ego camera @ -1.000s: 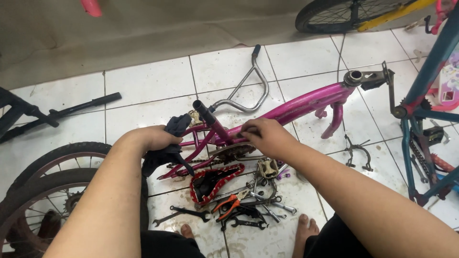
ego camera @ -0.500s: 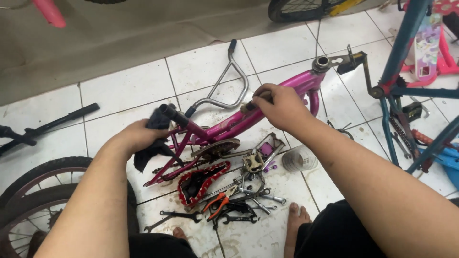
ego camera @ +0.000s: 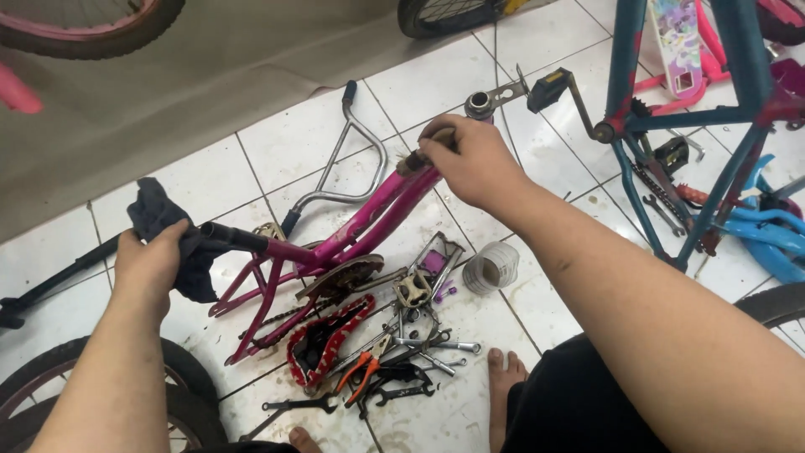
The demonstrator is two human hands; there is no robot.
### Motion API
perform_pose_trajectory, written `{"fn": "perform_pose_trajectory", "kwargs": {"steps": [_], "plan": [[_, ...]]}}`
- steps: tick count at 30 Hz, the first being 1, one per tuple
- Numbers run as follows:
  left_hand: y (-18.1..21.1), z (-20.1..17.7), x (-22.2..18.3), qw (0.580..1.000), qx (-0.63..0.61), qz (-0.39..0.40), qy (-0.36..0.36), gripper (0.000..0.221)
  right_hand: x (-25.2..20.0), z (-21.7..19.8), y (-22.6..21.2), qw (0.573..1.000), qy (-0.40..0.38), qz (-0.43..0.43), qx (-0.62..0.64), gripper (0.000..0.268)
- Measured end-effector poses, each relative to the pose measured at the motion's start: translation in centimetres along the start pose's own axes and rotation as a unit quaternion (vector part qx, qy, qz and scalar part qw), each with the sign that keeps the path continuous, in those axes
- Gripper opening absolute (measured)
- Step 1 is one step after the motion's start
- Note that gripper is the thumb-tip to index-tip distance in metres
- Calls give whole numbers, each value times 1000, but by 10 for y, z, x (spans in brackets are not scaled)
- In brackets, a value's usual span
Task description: Cleaning a pink bicycle frame using a cloth and a small brush to remove dirt and debris.
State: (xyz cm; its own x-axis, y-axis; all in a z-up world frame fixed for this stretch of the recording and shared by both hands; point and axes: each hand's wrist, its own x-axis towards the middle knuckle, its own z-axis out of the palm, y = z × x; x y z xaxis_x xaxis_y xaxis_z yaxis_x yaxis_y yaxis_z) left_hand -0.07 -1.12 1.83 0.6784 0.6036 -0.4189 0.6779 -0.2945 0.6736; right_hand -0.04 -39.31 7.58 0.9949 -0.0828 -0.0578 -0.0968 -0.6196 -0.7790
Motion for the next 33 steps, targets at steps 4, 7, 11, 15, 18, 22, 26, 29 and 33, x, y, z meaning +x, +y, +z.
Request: {"fn": "perform_pose_trajectory", "kwargs": {"steps": [4, 7, 11, 15, 18, 22, 26, 29, 33], "plan": [[3, 2, 2, 992, -102, 50, -47, 52, -5, -28, -14, 999, 18, 35, -21, 18], [14, 1, -12, 985, -134, 76, -76, 51, -6, -40, -6, 988, 87, -65, -112, 16], [20, 5, -7, 957, -225, 131, -128, 48, -11, -36, -12, 998, 68, -4, -12, 13], [17, 9, 4, 914, -337, 158, -160, 47, -18, -31, -17, 995, 16, 78, 57, 19], [17, 13, -2, 929, -288, 151, -177, 39, -15, -41, -21, 996, 71, 60, 5, 16], [22, 1, -19, 946, -185, 165, -206, 39, -1, -47, 12, 976, 128, -109, -134, 17], [26, -1, -33, 948, -86, 234, -200, 50, -11, -28, -3, 992, 75, -42, -91, 21], [15, 11, -19, 949, -24, 266, -165, 55, -9, -18, 7, 994, 63, -56, -63, 25], [12, 16, -2, 951, -10, 269, -151, 50, 4, -27, 12, 990, 88, -47, -99, 22]]}}
